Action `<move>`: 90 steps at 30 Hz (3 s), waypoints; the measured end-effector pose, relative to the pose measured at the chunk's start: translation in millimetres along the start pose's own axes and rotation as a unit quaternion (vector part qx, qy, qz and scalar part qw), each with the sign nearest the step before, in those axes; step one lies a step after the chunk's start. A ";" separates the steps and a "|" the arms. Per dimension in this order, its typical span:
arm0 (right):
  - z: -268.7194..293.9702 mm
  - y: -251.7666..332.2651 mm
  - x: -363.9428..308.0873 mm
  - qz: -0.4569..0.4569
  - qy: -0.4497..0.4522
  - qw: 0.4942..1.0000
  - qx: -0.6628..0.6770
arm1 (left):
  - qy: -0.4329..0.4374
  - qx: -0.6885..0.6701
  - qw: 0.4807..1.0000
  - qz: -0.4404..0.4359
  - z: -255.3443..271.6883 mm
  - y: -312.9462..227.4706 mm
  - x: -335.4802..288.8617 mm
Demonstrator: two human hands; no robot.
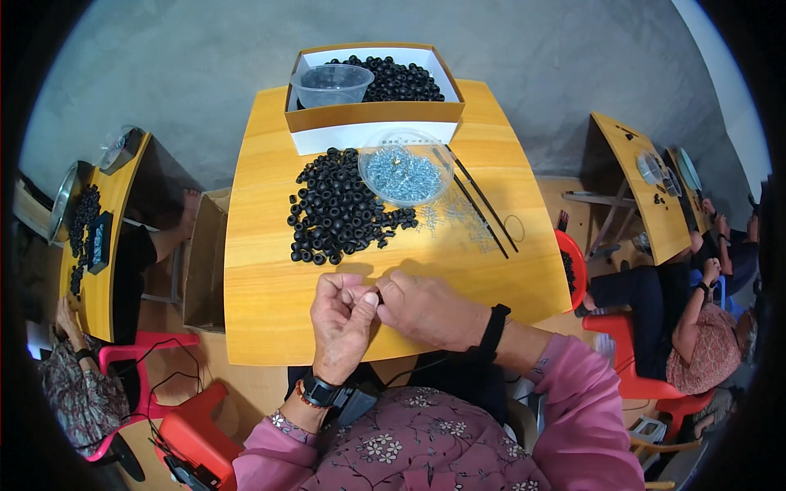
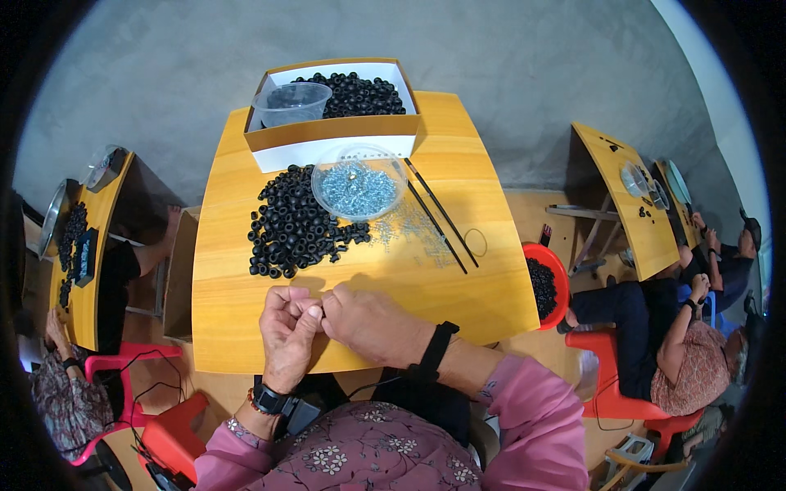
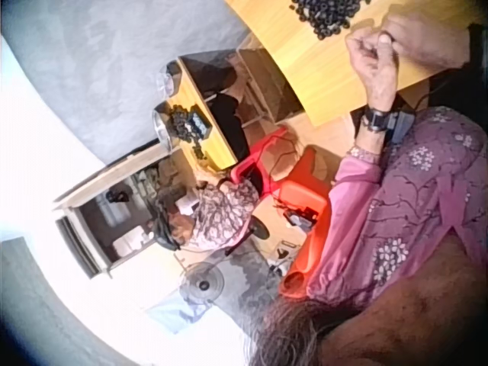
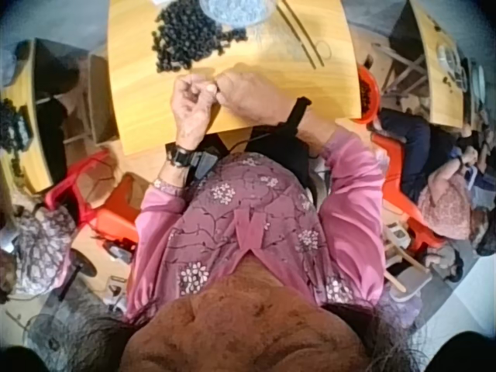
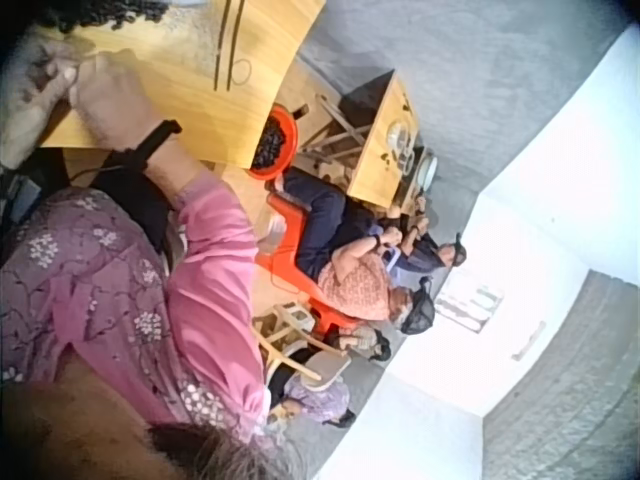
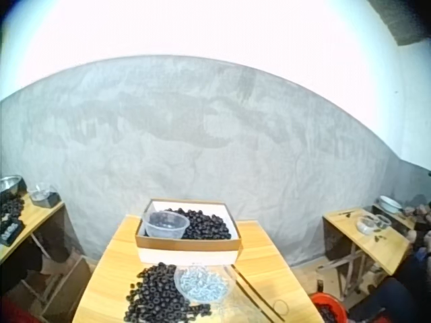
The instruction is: Insert small silver pins into black plastic circular components.
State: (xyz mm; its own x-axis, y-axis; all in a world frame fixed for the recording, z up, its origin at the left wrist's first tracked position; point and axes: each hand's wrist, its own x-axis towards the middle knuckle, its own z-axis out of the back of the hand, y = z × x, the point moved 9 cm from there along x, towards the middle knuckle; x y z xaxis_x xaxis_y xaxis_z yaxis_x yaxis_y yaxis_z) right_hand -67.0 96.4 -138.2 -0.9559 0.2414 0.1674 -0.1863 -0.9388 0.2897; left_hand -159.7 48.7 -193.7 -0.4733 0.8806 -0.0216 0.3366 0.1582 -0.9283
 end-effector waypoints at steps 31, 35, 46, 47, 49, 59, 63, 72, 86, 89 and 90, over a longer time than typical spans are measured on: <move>6.2 -7.6 -3.5 -0.039 -0.049 0.996 0.065 | 0.091 0.028 0.992 0.078 -7.0 6.5 2.3; 19.8 -7.4 -3.0 -0.023 -0.085 0.995 0.052 | 0.039 -0.035 0.996 0.075 -2.2 5.7 4.1; 18.9 0.8 -0.4 -0.058 -0.023 0.996 0.068 | 0.054 0.019 0.997 0.047 -3.1 2.4 1.2; 20.7 0.3 0.4 -0.054 -0.033 0.993 0.097 | 0.047 0.015 0.998 0.048 -2.0 1.3 1.9; 22.3 -3.5 -0.9 -0.053 -0.043 0.990 0.123 | 0.043 0.008 0.998 0.048 -1.6 1.5 2.7; 19.5 4.3 -0.9 -0.074 0.020 0.990 0.118 | 0.074 -0.025 0.995 0.062 -2.3 3.7 3.6; 21.0 2.5 -0.6 -0.079 0.003 0.987 0.140 | 0.071 -0.052 0.993 0.077 2.2 8.4 4.0; 26.8 -1.5 4.9 -0.070 -0.033 0.980 0.185 | 0.088 -0.106 0.987 0.087 3.9 8.0 4.5; 41.8 -13.4 13.7 -0.027 -0.059 0.945 0.322 | 0.102 -0.121 0.977 0.139 2.1 6.9 3.3; 40.1 -18.9 13.6 -0.038 -0.059 0.941 0.331 | 0.114 -0.123 0.976 0.138 1.6 7.0 3.0; 41.0 -19.5 13.3 -0.033 -0.066 0.945 0.319 | 0.124 -0.124 0.975 0.137 0.6 6.7 2.6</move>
State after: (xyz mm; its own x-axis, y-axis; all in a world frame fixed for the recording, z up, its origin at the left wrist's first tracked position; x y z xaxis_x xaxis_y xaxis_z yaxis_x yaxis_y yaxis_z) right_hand -66.8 128.0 -103.0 -0.9027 0.3623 0.2321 -0.0302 -0.5914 0.8058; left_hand -159.2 51.8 -200.2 -0.1365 0.9813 -0.1360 0.6240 -0.0214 -0.7811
